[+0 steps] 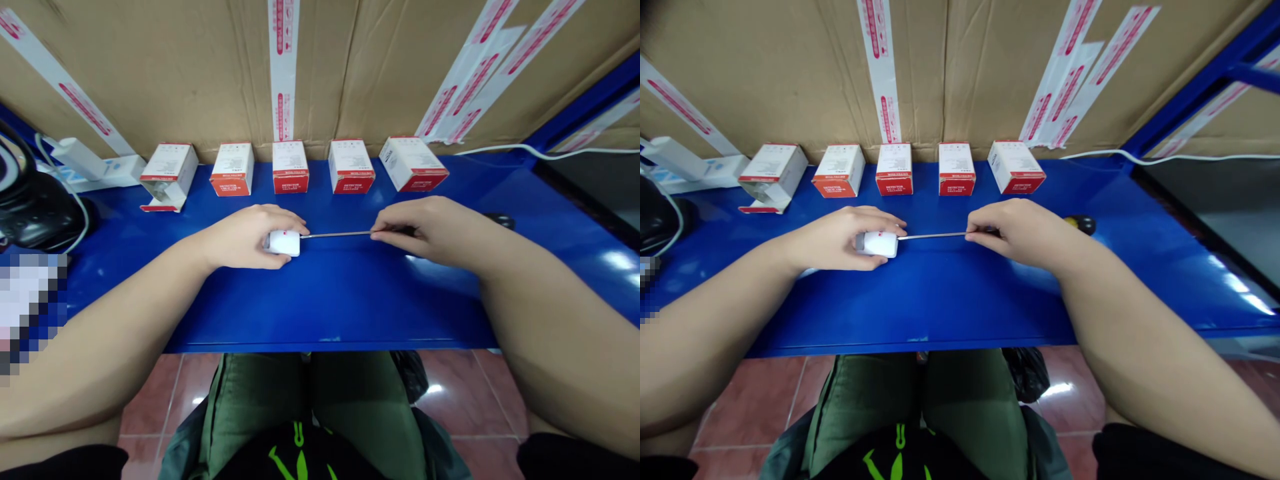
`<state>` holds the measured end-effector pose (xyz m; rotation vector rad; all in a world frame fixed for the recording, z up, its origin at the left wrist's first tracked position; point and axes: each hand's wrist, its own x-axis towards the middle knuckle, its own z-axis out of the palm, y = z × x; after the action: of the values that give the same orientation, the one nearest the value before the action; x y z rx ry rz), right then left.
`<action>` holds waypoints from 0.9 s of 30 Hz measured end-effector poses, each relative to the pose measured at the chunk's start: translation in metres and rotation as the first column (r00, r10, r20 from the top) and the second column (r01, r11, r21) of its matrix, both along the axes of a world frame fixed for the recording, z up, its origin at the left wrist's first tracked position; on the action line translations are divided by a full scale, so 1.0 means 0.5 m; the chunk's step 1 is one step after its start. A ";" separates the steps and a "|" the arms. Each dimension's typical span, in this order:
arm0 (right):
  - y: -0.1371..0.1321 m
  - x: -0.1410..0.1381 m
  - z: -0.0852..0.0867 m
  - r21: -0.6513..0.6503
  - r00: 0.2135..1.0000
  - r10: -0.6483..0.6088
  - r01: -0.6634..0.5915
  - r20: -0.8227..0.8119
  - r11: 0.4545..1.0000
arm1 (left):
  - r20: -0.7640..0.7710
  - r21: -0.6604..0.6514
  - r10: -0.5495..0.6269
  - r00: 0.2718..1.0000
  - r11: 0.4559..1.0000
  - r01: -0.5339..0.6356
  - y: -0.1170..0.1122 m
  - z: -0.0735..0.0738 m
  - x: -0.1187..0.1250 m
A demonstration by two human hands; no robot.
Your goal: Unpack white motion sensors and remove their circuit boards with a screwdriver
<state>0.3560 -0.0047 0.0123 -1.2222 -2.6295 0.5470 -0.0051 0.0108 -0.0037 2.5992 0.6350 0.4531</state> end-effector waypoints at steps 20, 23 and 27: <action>-0.005 0.001 -0.006 0.087 0.997 0.027 -0.034 0.072 0.996 | 0.003 0.001 0.011 1.000 1.000 -0.011 0.002 -0.002 0.000; -0.012 -0.004 -0.002 0.074 0.996 0.048 -0.053 0.070 0.996 | 0.000 -0.008 0.026 1.000 1.000 -0.026 0.004 -0.003 -0.001; -0.016 -0.016 -0.002 0.078 0.995 0.051 -0.057 0.081 0.995 | -0.003 -0.003 0.029 1.000 1.000 -0.029 0.005 -0.002 -0.004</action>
<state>0.3479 -0.0128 0.0114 -1.1752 -2.7287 0.4054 -0.0070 0.0134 -0.0048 2.5914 0.6746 0.4565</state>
